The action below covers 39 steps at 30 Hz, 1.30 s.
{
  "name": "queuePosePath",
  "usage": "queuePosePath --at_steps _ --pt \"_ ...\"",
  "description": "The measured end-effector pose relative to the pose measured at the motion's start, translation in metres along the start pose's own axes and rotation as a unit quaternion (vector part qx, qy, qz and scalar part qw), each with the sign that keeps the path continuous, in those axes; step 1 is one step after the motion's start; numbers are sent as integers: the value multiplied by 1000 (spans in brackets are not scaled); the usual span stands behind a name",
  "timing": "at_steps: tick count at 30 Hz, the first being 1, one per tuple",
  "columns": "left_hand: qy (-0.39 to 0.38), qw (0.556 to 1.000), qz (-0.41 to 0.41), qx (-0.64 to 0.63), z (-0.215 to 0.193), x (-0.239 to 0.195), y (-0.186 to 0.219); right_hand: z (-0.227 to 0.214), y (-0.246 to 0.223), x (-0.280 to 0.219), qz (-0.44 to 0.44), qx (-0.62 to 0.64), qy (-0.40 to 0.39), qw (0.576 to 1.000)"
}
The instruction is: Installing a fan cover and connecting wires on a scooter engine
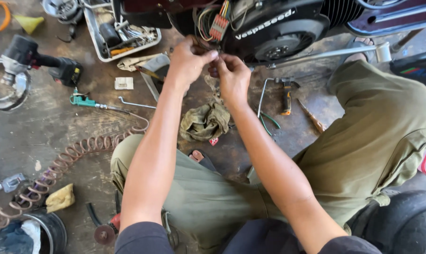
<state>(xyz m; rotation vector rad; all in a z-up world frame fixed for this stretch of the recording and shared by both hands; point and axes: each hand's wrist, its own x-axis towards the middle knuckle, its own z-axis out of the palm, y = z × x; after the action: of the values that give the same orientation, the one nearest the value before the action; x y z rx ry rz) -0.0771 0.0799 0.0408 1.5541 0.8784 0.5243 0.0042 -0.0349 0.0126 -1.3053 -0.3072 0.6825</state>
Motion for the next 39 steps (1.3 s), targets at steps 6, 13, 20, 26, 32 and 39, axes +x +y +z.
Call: queuePosePath --at_steps 6,13,20,26,32,39 --pt "-2 1000 9 1 -2 7 -7 -79 -19 27 119 -281 -275 912" --pt "-14 999 -38 -18 3 7 -1 -169 57 61 239 -275 -61 929" --pt "-27 993 -78 -90 2 5 4 -169 71 59 240 -220 41 945" --pt "-28 987 -103 -116 6 1 7 -153 94 42 281 -244 6 928" --pt "-5 982 -150 -112 13 1 4 -166 131 38 211 -225 -60 949" --pt "6 976 -148 -161 21 12 -26 -154 148 46 175 -206 -69 960"
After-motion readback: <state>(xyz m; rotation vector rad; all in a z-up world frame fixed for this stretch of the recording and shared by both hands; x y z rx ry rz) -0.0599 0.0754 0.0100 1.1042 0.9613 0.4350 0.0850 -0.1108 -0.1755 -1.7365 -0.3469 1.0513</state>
